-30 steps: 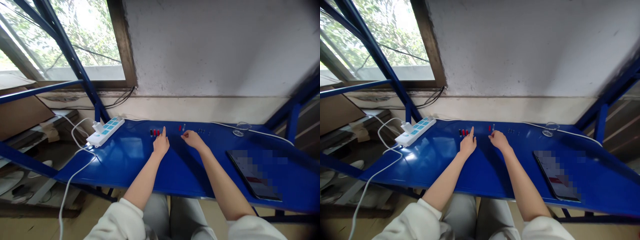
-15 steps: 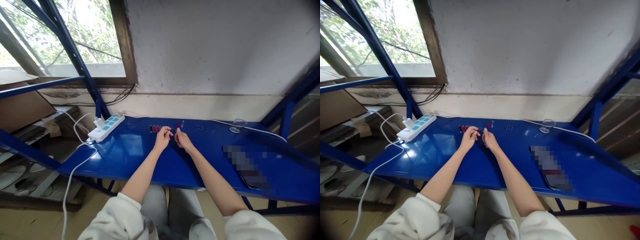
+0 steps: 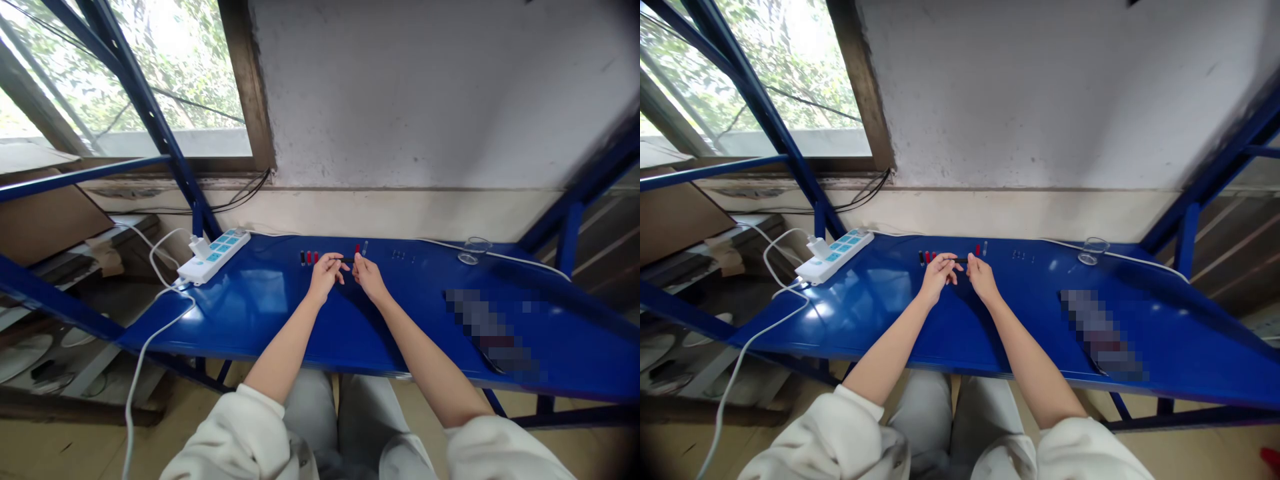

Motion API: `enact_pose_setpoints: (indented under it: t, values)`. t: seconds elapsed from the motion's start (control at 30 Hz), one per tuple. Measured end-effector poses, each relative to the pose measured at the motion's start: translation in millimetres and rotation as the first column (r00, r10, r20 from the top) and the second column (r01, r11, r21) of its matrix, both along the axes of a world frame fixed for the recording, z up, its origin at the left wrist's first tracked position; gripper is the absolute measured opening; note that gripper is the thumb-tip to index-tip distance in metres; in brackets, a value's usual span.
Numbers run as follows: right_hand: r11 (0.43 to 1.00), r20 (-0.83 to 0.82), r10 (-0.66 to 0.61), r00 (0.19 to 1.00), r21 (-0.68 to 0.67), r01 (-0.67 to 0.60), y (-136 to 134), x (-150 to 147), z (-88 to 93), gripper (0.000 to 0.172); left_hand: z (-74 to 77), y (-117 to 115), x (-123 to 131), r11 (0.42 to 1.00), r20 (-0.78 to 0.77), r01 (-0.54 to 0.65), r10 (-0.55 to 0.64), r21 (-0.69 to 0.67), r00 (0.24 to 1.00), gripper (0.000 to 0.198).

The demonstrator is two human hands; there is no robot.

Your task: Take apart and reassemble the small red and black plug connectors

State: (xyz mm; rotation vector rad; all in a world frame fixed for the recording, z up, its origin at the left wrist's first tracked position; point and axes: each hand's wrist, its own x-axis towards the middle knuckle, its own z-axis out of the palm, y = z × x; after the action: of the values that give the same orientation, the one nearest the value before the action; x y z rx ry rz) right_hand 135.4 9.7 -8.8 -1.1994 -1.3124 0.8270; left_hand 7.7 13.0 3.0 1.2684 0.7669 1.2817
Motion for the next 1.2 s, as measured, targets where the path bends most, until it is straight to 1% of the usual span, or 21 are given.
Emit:
enact_pose_setpoints:
  t: [0.2, 0.33, 0.43, 0.63, 0.77, 0.83, 0.9, 1.0, 1.13, 1.2]
  values:
    - [0.995, 0.162, -0.066, 0.984, 0.089, 0.052, -3, 2, 1.8, 0.051, -1.5, 2, -2, 0.996, 0.058, 0.035, -0.031, -0.079, 0.998, 0.029]
    - [0.990, 0.277, -0.071, 0.958, 0.135, 0.034, -8, 4, 5.7, 0.048, 0.2, 1, -3, 0.993, 0.085, 0.036, -0.026, -0.115, 0.996, 0.030]
    - [0.985, 0.330, -0.085, 0.940, 0.169, 0.029, -10, 4, 8.3, 0.046, 1.7, 1, -4, 0.990, 0.097, 0.034, -0.021, -0.135, 0.995, 0.031]
    - [0.982, 0.348, -0.084, 0.934, 0.186, 0.019, -12, 3, 10.0, 0.042, 1.4, 1, -5, 0.989, 0.100, 0.007, 0.008, -0.145, 0.995, 0.035]
    - [0.983, 0.312, -0.066, 0.948, 0.185, 0.007, -11, 3, 8.7, 0.038, 1.5, 2, -4, 0.989, 0.125, 0.039, -0.022, -0.141, 0.992, 0.042]
    - [0.981, 0.312, -0.049, 0.949, 0.195, -0.014, -11, 3, 8.2, 0.036, 0.8, 2, -3, 0.989, 0.124, 0.057, -0.040, -0.134, 0.991, 0.042]
    - [0.979, 0.332, -0.019, 0.943, 0.199, -0.050, -11, 3, 8.0, 0.032, -0.6, 3, -3, 0.991, 0.121, 0.045, -0.029, -0.128, 0.992, 0.039]
    - [0.971, 0.374, 0.003, 0.927, 0.220, -0.092, -10, 3, 7.9, 0.028, -2.3, 4, -3, 0.993, 0.119, -0.003, 0.018, -0.119, 0.993, 0.037]
    - [0.955, 0.447, -0.007, 0.895, 0.268, -0.126, -8, 4, 7.0, 0.025, -2.1, 4, -4, 0.990, 0.083, -0.072, 0.083, -0.124, 0.993, 0.037]
    - [0.948, 0.487, -0.020, 0.873, 0.288, -0.139, -7, 6, 6.6, 0.023, -1.9, 4, -4, 0.988, 0.066, -0.083, 0.092, -0.132, 0.994, 0.036]
